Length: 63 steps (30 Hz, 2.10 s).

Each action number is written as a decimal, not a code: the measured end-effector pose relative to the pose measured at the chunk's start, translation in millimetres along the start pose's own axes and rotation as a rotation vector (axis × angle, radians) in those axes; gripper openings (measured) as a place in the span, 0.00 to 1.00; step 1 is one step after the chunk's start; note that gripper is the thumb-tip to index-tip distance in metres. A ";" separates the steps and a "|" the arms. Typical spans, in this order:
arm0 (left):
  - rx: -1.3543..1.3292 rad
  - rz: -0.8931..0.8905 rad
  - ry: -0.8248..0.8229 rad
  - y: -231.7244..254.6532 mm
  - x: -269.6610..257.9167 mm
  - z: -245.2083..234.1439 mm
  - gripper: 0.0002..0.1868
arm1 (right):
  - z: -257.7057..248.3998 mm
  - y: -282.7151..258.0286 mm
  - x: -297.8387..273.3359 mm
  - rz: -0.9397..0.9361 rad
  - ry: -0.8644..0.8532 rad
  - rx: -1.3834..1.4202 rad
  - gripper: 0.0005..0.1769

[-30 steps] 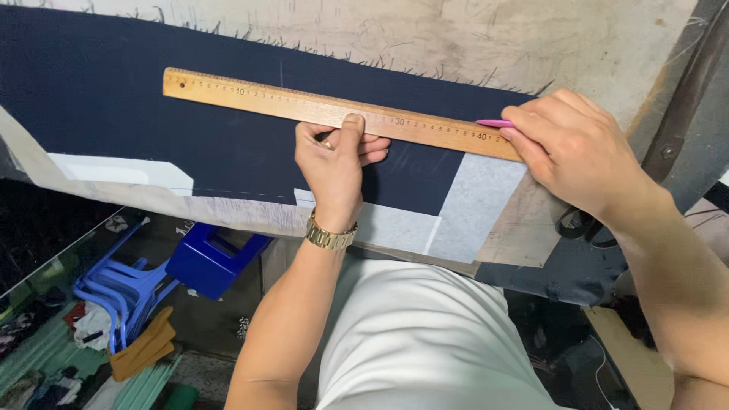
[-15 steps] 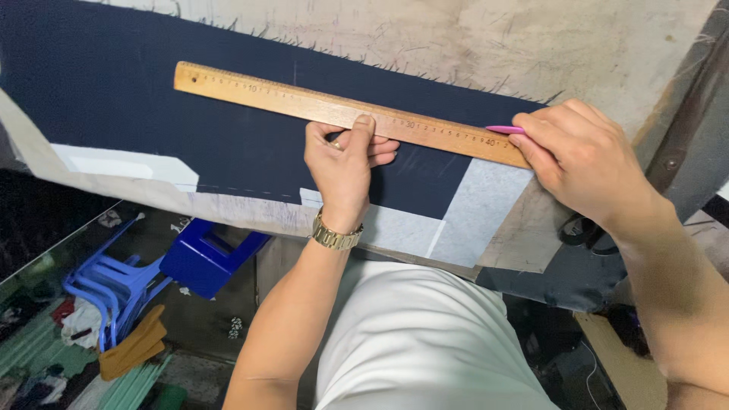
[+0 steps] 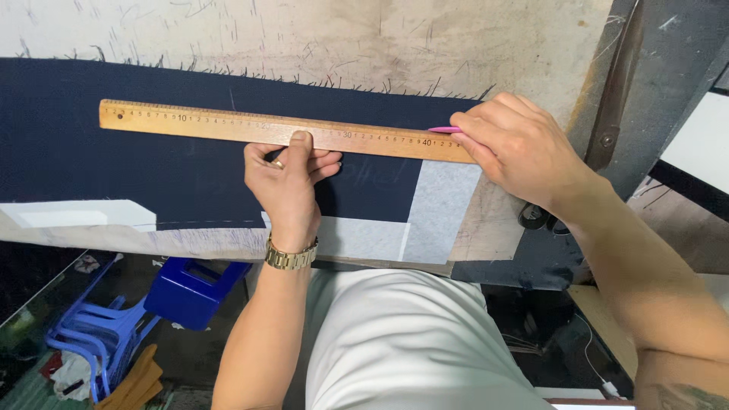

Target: The person marks lines on a piece of dark fabric using a ruler and chalk, then irons the material on a work table.

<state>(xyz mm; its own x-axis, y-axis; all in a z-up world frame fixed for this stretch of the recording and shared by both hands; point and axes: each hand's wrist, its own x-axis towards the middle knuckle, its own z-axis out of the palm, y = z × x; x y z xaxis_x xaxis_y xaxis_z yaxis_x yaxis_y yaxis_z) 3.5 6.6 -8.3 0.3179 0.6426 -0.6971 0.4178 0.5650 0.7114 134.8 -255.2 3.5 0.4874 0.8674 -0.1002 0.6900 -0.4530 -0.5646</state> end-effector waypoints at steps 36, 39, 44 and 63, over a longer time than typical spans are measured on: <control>0.035 0.070 -0.016 11.8 3.9 -4.7 0.17 | 25.3 -27.6 44.5 -0.096 0.172 0.099 0.11; 0.031 0.072 -0.019 14.7 5.8 -6.9 0.17 | 29.6 -25.1 41.4 -0.083 0.167 0.091 0.11; 0.044 0.080 -0.033 20.5 10.4 -11.9 0.17 | 25.4 -26.9 42.6 -0.057 0.131 0.099 0.11; 0.027 0.089 -0.030 27.6 21.5 -17.2 0.17 | 34.3 -38.2 62.9 -0.087 0.141 0.124 0.10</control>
<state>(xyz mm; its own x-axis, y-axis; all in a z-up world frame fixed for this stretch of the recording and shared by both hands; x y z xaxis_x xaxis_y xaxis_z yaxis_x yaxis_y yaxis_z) 7.2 45.0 -2.1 0.3795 0.6737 -0.6342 0.4098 0.4921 0.7680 120.7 -176.3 -9.4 0.5051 0.8606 0.0644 0.6658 -0.3411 -0.6636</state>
